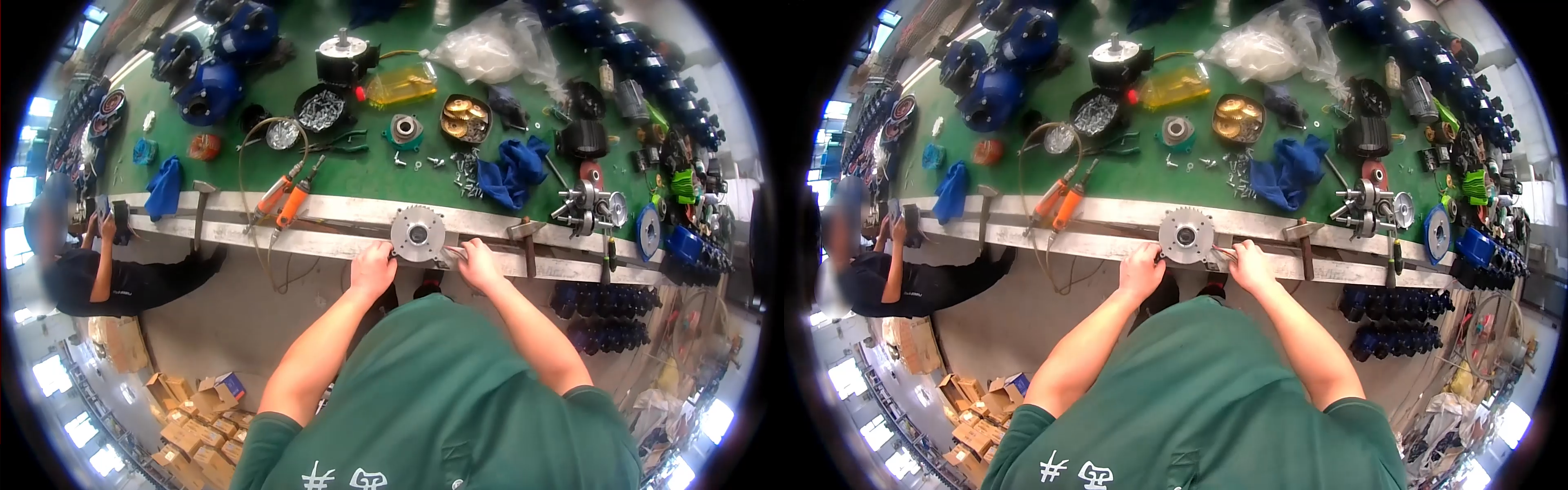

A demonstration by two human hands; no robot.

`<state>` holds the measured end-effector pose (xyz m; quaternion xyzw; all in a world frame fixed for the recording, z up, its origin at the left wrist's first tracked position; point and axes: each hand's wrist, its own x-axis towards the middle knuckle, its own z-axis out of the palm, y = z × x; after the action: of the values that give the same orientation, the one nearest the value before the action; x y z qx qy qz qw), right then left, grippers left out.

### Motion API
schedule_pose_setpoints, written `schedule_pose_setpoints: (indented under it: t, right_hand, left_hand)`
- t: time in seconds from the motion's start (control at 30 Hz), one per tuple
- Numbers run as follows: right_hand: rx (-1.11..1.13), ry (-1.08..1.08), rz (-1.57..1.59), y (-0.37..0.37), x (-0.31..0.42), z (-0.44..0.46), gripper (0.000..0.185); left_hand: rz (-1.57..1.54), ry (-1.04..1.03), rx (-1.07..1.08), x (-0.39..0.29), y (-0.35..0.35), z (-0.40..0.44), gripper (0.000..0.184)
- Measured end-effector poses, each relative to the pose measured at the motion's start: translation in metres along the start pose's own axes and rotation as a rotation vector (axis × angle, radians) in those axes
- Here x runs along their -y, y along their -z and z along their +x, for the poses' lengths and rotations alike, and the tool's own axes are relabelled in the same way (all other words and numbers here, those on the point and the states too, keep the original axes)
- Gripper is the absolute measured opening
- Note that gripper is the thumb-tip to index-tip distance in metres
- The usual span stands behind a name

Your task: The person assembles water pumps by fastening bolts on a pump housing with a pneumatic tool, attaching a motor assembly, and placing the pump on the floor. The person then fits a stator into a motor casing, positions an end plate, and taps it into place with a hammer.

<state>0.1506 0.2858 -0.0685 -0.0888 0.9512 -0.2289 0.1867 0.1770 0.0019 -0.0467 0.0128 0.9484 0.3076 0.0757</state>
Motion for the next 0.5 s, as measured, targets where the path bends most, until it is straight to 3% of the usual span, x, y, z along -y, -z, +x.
schedule_pose_setpoints:
  t: [0.13,0.27,0.37,0.5]
  right_hand:
    - [0.167,-0.075,-0.123,-0.003,0.003,0.019,0.026]
    - [0.236,0.022,-0.255,-0.003,-0.016,0.035,0.015]
    - [0.043,0.186,-0.351,0.006,-0.033,0.042,0.012]
    - [0.045,0.088,-0.212,-0.003,-0.042,0.036,0.012]
  left_hand:
    - [-0.002,-0.038,0.090,0.006,0.010,0.006,0.024]
    - [-0.039,-0.019,0.158,0.010,0.010,0.008,0.025]
    - [-0.058,-0.049,0.120,0.011,0.010,0.010,0.027]
    - [-0.118,-0.051,0.148,0.014,0.013,0.013,0.028]
